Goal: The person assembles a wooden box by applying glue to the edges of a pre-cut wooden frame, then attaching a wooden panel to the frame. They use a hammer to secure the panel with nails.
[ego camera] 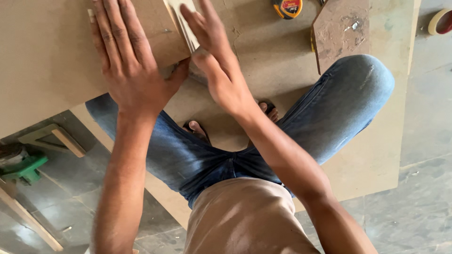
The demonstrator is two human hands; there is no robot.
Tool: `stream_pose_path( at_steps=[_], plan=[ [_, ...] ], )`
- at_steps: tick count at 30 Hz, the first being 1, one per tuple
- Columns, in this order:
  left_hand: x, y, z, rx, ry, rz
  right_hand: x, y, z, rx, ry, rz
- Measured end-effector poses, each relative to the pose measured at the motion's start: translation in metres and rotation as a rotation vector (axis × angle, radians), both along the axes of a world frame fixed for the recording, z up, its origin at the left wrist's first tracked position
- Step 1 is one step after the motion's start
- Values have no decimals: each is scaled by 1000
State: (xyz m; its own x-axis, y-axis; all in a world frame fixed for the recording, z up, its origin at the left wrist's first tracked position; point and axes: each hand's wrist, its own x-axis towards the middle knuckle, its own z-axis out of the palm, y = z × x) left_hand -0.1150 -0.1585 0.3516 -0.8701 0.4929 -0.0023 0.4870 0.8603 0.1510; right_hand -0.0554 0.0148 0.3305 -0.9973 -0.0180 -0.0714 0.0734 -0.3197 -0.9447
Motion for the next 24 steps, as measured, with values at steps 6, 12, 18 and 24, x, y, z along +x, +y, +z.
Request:
stream_pose_path(
  at_steps=[6, 12, 18, 24],
  plan=[
    [2, 2, 3, -23, -12, 17, 19, -1, 4, 287, 42, 58],
    [1, 3, 6, 9, -19, 14, 6, 2, 3, 87, 58, -33],
    [2, 5, 9, 22, -29, 35, -5, 3, 11, 392, 99, -30],
    [0, 3, 9, 17, 24, -34, 43, -1, -44, 204, -114, -378]
  ],
)
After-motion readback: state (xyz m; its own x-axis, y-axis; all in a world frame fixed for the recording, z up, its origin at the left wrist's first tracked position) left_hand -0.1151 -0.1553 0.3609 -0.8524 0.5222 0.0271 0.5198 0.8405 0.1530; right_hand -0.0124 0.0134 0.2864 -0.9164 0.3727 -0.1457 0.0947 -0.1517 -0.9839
